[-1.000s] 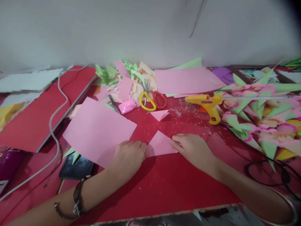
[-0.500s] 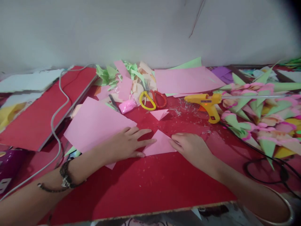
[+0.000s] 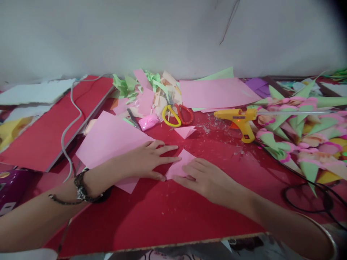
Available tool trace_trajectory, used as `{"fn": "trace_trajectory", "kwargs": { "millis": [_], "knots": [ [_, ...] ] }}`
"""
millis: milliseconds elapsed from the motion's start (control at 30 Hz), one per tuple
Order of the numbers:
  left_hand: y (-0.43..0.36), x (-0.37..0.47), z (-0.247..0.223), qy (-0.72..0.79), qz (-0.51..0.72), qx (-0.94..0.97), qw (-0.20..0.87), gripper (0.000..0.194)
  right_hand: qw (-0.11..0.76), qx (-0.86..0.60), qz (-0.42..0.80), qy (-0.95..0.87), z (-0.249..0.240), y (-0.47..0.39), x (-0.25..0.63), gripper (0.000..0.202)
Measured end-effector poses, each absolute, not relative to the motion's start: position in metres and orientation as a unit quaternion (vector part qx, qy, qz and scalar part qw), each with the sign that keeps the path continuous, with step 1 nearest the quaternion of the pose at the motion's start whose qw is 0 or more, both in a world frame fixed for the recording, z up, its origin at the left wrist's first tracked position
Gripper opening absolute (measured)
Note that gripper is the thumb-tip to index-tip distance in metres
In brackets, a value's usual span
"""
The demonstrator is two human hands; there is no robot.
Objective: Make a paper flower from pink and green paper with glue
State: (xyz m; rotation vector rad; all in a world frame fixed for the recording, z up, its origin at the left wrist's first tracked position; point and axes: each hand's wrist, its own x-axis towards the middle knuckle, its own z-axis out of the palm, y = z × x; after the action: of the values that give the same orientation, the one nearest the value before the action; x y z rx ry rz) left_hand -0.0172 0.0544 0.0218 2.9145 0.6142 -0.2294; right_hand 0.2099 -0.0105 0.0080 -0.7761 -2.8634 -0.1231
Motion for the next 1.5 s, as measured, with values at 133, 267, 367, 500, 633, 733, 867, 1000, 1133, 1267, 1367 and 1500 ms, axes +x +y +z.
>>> {"fn": "trace_trajectory", "kwargs": {
  "millis": [133,267,367,500,633,733,867,1000,1133,1267,1367,1500],
  "knots": [
    [0.054,-0.016,0.024,0.213,-0.088,0.968,0.095,0.069,0.052,-0.245,0.001,-0.968,0.016,-0.011,0.2,0.033],
    [0.054,-0.015,0.029,0.216,-0.093,0.966,0.106,0.07,0.007,-0.276,0.01,-0.961,0.025,-0.014,0.197,0.029],
    [0.053,-0.015,0.03,0.221,-0.096,0.965,0.107,0.069,-0.014,-0.305,-0.003,-0.952,0.029,-0.018,0.202,0.024],
    [0.054,-0.014,0.031,0.225,-0.108,0.961,0.116,0.068,-0.031,-0.346,-0.022,-0.938,0.031,-0.022,0.215,0.023],
    [0.054,-0.012,0.035,0.233,-0.13,0.956,0.123,0.065,-0.027,-0.387,-0.038,-0.921,0.031,-0.028,0.233,0.027],
    [0.054,-0.01,0.038,0.236,-0.141,0.953,0.124,0.064,-0.001,-0.418,-0.051,-0.907,0.029,-0.034,0.246,0.031],
    [0.054,-0.009,0.04,0.237,-0.147,0.952,0.125,0.065,0.039,-0.426,-0.069,-0.901,0.028,-0.042,0.258,0.035],
    [0.053,-0.009,0.042,0.239,-0.152,0.952,0.117,0.063,0.064,-0.425,-0.097,-0.898,0.03,-0.047,0.26,0.037],
    [0.054,-0.013,0.036,0.22,-0.116,0.962,0.11,0.064,0.068,-0.428,-0.135,-0.891,0.034,-0.046,0.261,0.033],
    [0.057,-0.016,0.03,0.202,-0.079,0.97,0.108,0.062,0.004,-0.478,-0.083,-0.874,0.037,-0.036,0.262,0.025],
    [0.056,-0.015,0.032,0.2,-0.076,0.971,0.11,0.062,0.02,-0.489,-0.023,-0.872,0.034,-0.028,0.254,0.022],
    [0.055,-0.012,0.037,0.209,-0.086,0.967,0.113,0.064,0.07,-0.452,0.062,-0.887,0.025,-0.017,0.24,0.038]
  ]
}}
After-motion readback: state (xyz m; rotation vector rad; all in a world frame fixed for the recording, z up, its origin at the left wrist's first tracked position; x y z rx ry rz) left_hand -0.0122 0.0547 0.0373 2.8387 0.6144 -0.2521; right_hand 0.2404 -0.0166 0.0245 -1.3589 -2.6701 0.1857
